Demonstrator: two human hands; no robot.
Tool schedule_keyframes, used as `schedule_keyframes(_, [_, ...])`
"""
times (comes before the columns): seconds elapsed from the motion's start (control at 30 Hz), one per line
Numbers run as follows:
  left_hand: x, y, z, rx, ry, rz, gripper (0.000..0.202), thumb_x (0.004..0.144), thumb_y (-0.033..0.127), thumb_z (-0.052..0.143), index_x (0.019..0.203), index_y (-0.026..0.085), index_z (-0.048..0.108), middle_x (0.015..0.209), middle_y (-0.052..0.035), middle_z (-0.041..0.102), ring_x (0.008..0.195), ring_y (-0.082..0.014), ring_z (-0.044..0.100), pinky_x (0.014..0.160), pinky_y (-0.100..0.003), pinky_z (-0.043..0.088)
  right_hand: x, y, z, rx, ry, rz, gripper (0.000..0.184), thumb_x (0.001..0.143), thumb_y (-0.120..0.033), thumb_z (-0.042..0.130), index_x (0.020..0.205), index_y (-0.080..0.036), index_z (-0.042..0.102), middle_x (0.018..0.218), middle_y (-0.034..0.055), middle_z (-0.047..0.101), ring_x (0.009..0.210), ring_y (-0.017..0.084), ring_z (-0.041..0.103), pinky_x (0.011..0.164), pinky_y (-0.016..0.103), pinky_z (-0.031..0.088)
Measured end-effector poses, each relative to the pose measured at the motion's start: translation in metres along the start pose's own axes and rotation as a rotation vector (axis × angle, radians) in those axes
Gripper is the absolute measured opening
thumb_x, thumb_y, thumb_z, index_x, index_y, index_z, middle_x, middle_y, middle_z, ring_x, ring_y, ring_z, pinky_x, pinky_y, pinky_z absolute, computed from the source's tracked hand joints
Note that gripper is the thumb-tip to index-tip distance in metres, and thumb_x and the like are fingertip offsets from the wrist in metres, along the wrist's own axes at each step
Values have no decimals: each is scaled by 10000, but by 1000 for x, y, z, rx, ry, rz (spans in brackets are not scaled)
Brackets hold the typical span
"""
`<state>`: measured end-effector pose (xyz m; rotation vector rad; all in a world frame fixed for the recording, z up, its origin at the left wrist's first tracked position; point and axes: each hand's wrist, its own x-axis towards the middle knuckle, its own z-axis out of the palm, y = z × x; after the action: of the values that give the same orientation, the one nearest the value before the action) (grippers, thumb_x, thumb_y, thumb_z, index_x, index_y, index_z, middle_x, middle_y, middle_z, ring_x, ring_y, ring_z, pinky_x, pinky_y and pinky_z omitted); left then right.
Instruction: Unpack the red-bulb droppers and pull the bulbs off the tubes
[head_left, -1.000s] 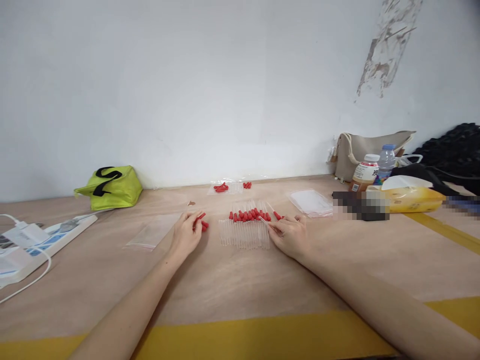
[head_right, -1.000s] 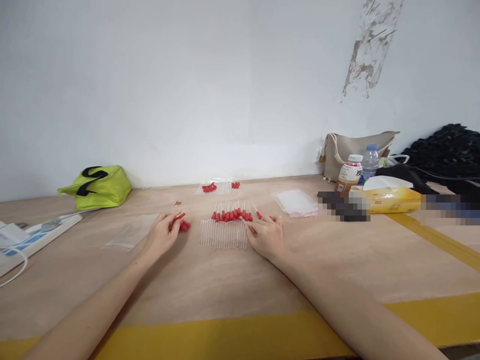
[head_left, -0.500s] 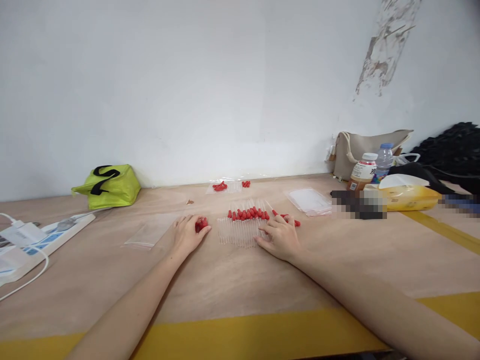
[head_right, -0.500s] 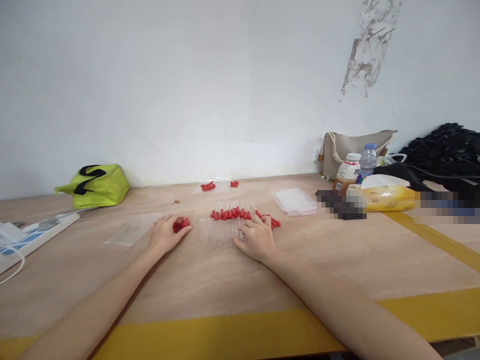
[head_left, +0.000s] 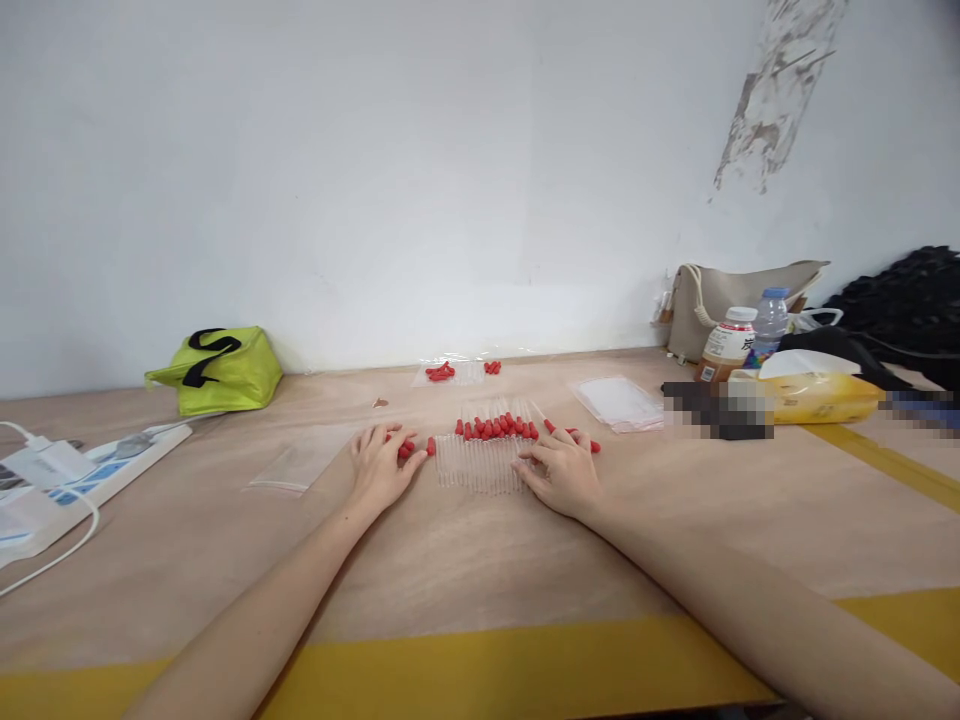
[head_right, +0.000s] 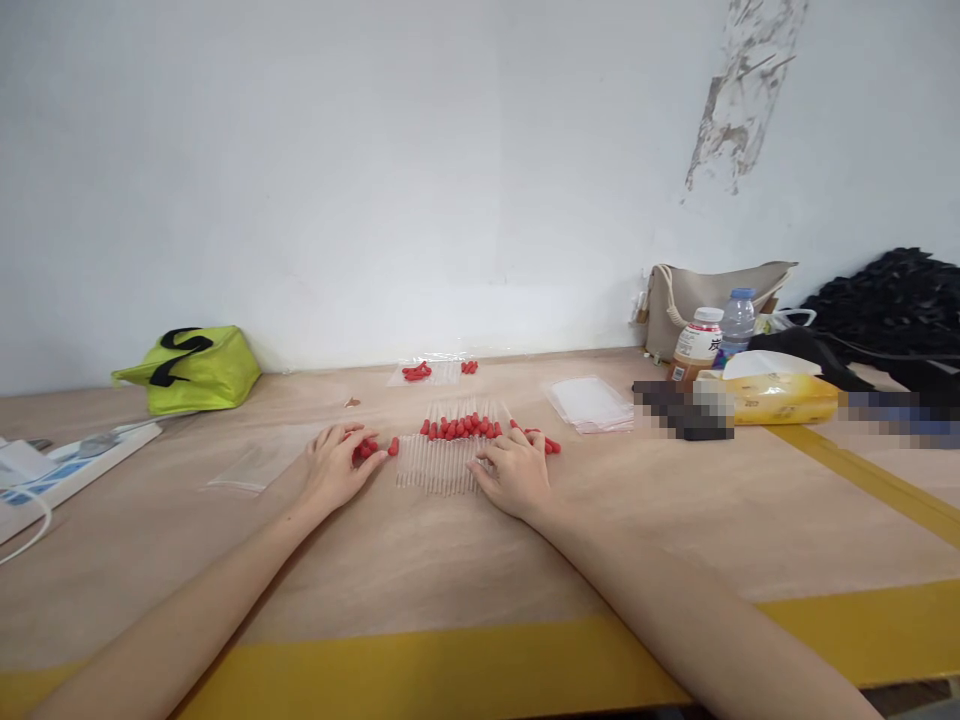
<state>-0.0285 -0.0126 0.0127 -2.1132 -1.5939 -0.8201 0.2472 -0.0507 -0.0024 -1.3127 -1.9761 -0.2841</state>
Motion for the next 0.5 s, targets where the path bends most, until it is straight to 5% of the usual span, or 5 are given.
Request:
schedule_keyframes(0.17, [23, 37, 5, -92, -87, 63, 204, 772, 399, 511, 800, 252, 650, 987, -44, 578, 983, -236, 464, 842, -403, 298, 1, 0, -1, 27, -5, 28, 211, 811, -343, 496, 717, -232, 647, 687, 9, 633, 761, 160, 487, 755, 336, 207])
schedule_keyframes(0.37, [72, 77, 31, -75, -319, -331, 345, 676, 538, 512, 664, 228, 661, 997, -102, 584, 1036, -322, 434, 839, -470, 294, 0, 5, -2, 3, 24, 67, 223, 826, -287, 463, 708, -224, 641, 721, 7, 642, 797, 166, 499, 787, 347, 203])
schedule_keyframes(0.5, [89, 83, 45, -88, -396, -407, 319, 619, 445, 577, 703, 149, 661, 964, -194, 597, 1032, -402, 432, 820, -527, 283, 0, 6, -3, -15, 36, 94, 219, 822, -282, 463, 713, -224, 644, 726, 12, 645, 795, 171, 500, 802, 364, 190])
